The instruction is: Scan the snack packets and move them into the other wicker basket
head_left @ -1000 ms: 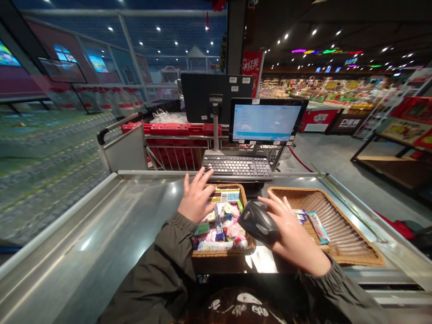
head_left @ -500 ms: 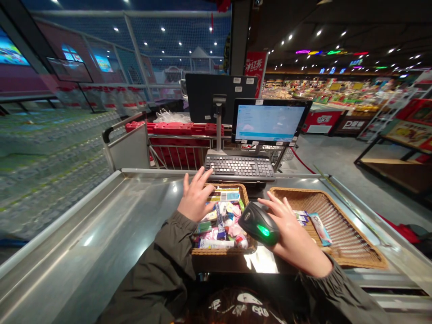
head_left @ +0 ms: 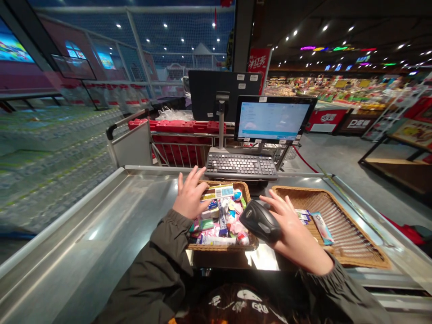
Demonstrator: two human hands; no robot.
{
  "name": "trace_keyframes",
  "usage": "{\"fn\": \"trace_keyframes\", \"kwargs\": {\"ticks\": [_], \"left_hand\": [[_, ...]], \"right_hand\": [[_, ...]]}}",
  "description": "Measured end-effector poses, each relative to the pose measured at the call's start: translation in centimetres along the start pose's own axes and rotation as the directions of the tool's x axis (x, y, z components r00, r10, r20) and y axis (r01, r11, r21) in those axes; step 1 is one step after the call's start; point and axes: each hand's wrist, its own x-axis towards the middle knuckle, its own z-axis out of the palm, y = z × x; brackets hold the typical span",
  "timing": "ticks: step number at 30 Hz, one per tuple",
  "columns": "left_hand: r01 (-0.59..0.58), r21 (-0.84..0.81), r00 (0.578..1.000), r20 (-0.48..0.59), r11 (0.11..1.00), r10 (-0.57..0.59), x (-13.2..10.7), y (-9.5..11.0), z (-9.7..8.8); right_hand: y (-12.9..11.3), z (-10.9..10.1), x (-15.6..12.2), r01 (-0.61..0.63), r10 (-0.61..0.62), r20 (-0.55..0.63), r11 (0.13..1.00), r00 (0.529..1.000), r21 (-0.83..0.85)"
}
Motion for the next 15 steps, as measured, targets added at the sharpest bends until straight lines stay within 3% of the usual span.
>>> {"fn": "trace_keyframes", "kwargs": {"ticks": [9,15], "left_hand": [[0.163,0.029,0.985,0.053,0.986,-0.165,-2.3,-2.5,1.8],[0.358,0.076,0.926,0.1,0.931,-0.364,-3.6,-4.5,4.5]], "right_hand": [[0.0,0.7,0.5,0.001,-0.002,0.036,0.999,0.999,0.035],[-0.6,1.3,1.2,0.026,-0.028,0.023,0.998,0.999,0.059]]}}
